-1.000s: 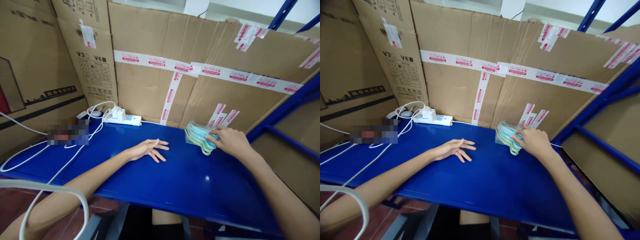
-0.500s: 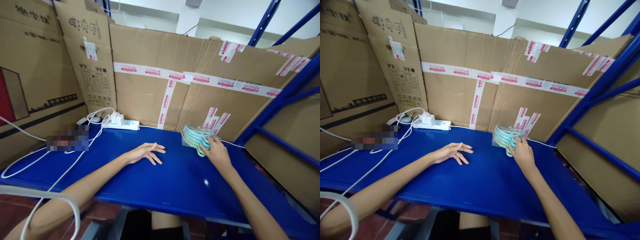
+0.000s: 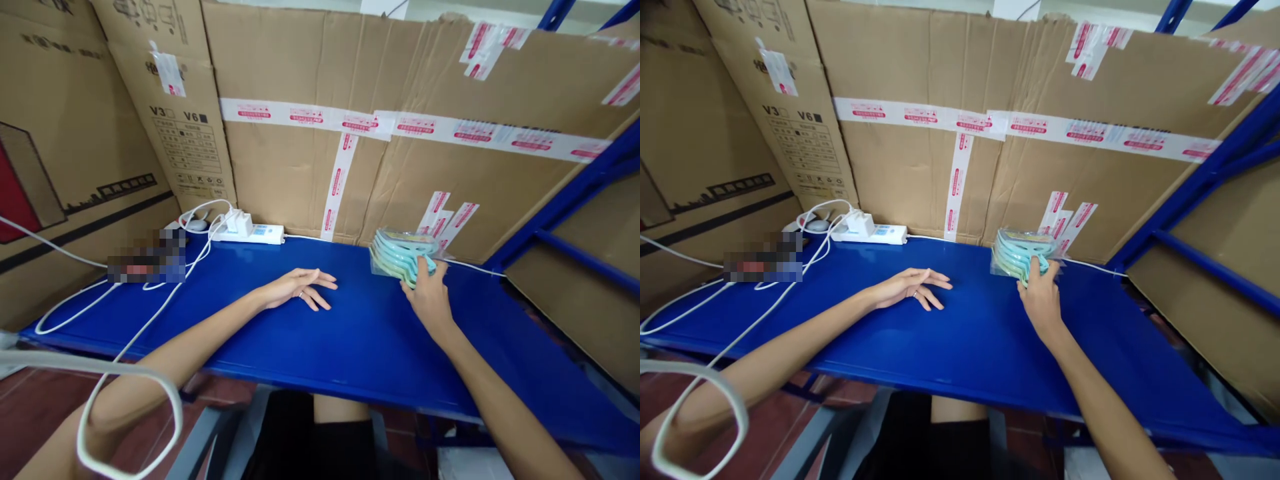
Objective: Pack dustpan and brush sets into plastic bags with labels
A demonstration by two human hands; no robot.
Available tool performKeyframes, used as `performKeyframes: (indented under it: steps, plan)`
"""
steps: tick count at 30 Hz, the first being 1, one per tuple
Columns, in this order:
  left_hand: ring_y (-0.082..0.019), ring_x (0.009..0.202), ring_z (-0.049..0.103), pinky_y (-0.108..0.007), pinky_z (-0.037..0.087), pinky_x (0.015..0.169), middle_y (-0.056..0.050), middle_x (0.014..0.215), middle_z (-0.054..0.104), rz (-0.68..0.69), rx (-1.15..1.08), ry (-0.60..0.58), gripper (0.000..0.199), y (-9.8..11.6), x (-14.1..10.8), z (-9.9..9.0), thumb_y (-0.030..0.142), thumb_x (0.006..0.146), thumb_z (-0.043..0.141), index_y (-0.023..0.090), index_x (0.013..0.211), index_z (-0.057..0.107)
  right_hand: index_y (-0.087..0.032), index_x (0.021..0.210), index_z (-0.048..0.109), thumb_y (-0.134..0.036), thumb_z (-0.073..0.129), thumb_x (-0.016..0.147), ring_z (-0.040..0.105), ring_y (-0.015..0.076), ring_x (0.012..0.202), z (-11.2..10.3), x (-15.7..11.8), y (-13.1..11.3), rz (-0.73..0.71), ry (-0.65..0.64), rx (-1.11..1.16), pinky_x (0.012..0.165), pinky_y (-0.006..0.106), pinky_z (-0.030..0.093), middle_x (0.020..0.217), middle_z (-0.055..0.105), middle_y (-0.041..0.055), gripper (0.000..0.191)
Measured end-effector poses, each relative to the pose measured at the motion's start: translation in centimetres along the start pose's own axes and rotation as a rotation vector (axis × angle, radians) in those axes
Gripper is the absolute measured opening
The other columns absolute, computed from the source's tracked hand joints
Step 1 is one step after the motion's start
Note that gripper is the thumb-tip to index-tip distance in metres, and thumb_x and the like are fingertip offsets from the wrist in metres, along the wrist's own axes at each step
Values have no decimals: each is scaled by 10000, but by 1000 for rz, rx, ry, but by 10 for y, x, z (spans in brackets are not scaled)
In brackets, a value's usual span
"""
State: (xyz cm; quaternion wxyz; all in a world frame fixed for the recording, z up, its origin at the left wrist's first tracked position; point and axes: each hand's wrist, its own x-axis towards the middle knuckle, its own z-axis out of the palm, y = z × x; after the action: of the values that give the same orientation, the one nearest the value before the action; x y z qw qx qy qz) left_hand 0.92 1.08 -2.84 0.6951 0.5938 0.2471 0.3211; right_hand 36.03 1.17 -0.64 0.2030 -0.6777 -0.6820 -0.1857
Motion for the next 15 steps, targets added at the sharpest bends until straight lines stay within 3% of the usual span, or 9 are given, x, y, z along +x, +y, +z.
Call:
performKeyframes:
  steps: [6,10,15]
  plan:
    - [-354,1037,799,-393,659,780,-260,1523,592,-9,4,5,587,-1,0,-2,607,1030,578,158,1398,671,-172,1505,469,-478,583,991,693,305,768,4,-4,0,67,58,-29,649,424,533,1296,527,233,609]
    - [-344,1036,800,-366,656,769,-264,1512,601,-19,16,-3,593,-2,1,-3,606,1044,552,150,1404,670,-143,1477,503,-423,574,980,685,335,828,8,-1,1,47,72,28,671,425,539,1163,596,202,575]
    - [-349,1038,800,-368,661,762,-264,1519,594,-21,16,7,591,-3,2,-4,612,1031,573,151,1386,680,-162,1491,481,-455,619,957,685,340,838,10,-2,3,39,84,62,679,445,557,1201,575,203,624]
